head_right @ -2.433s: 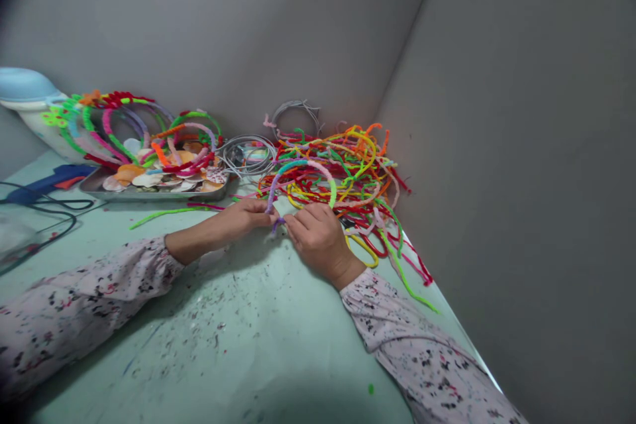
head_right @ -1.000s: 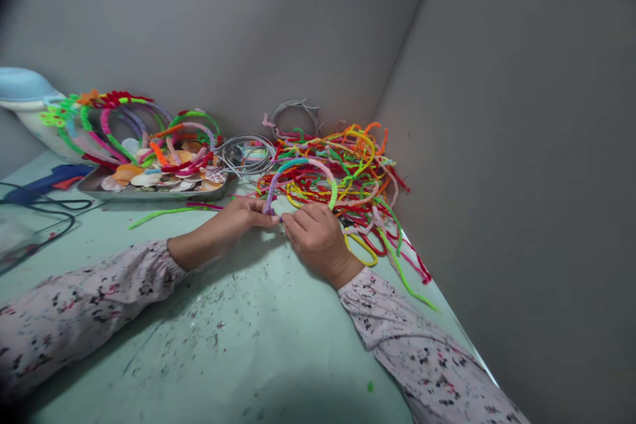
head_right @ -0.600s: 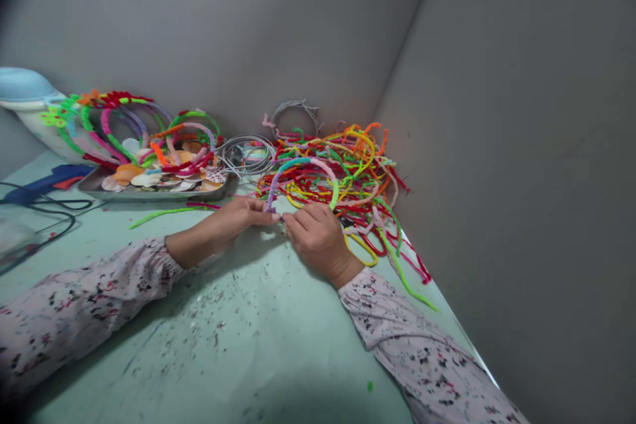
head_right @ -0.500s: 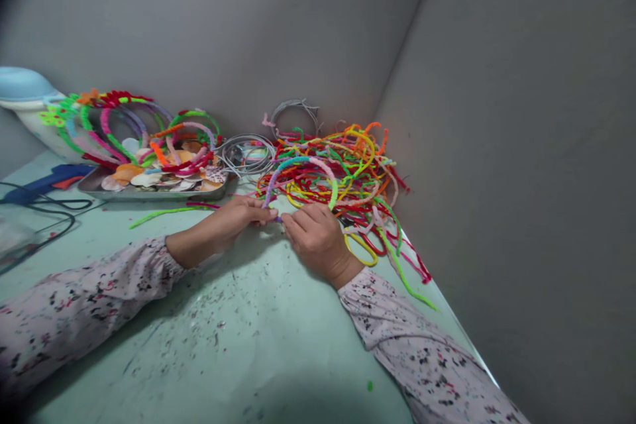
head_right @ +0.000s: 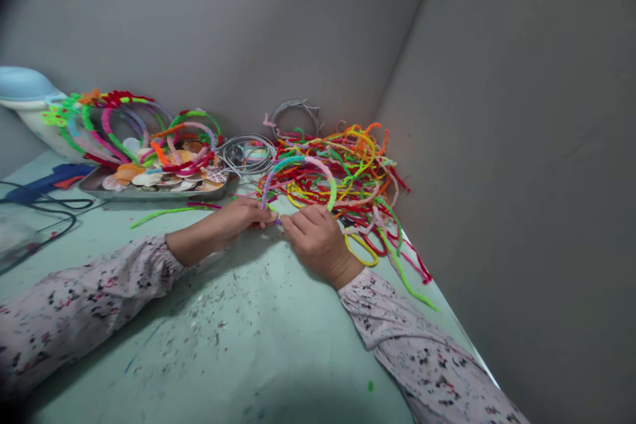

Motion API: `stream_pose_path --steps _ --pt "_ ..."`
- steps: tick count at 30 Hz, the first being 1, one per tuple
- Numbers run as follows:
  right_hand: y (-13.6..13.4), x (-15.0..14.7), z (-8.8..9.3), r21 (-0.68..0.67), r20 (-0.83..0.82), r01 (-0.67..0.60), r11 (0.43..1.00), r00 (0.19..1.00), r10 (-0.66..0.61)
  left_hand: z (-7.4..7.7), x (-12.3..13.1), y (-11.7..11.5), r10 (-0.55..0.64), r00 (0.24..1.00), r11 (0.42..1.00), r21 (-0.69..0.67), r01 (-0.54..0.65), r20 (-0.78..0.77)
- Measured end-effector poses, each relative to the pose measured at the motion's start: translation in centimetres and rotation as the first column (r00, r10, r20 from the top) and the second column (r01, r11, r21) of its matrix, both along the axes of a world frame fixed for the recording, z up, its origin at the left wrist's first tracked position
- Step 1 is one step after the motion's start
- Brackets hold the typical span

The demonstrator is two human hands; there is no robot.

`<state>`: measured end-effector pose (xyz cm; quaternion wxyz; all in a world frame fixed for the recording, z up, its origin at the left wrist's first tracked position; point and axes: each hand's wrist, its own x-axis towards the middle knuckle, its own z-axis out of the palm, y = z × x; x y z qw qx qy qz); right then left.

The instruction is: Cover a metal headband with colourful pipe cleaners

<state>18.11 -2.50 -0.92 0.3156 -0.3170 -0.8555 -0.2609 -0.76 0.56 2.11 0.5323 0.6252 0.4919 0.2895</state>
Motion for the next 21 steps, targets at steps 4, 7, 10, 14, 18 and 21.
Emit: stream_pose_path --steps 4,7,10,14,18,21 --pt "0.3 0.0 0.1 -0.01 -0.019 0.033 0.999 0.999 -0.033 0.3 0.1 -0.2 0.047 0.999 0.99 0.137 -0.044 -0.022" --pt "0.4 0.1 0.1 -0.035 -0.028 0.06 0.998 0.998 -0.061 0.5 0.1 -0.3 0.125 0.992 0.955 0.269 -0.121 0.002" --pt "0.4 0.1 0.0 -0.052 -0.037 0.081 0.995 0.996 -0.083 0.8 0.0 -0.3 0.134 0.99 0.924 0.367 -0.106 -0.05" --pt "0.4 0.2 0.0 -0.073 -0.048 0.081 0.994 0.995 -0.084 1.0 -0.2 -0.4 0.125 0.978 0.862 0.507 -0.024 -0.165" --pt "0.3 0.3 0.0 -0.099 -0.058 0.083 0.992 0.994 -0.089 0.5 -0.3 -0.4 0.051 0.981 0.831 0.554 0.062 -0.186" --pt "0.2 0.2 0.0 -0.104 -0.061 0.082 0.991 0.994 -0.088 -0.1 -0.2 -0.2 0.049 0.978 0.766 0.637 0.093 -0.202"
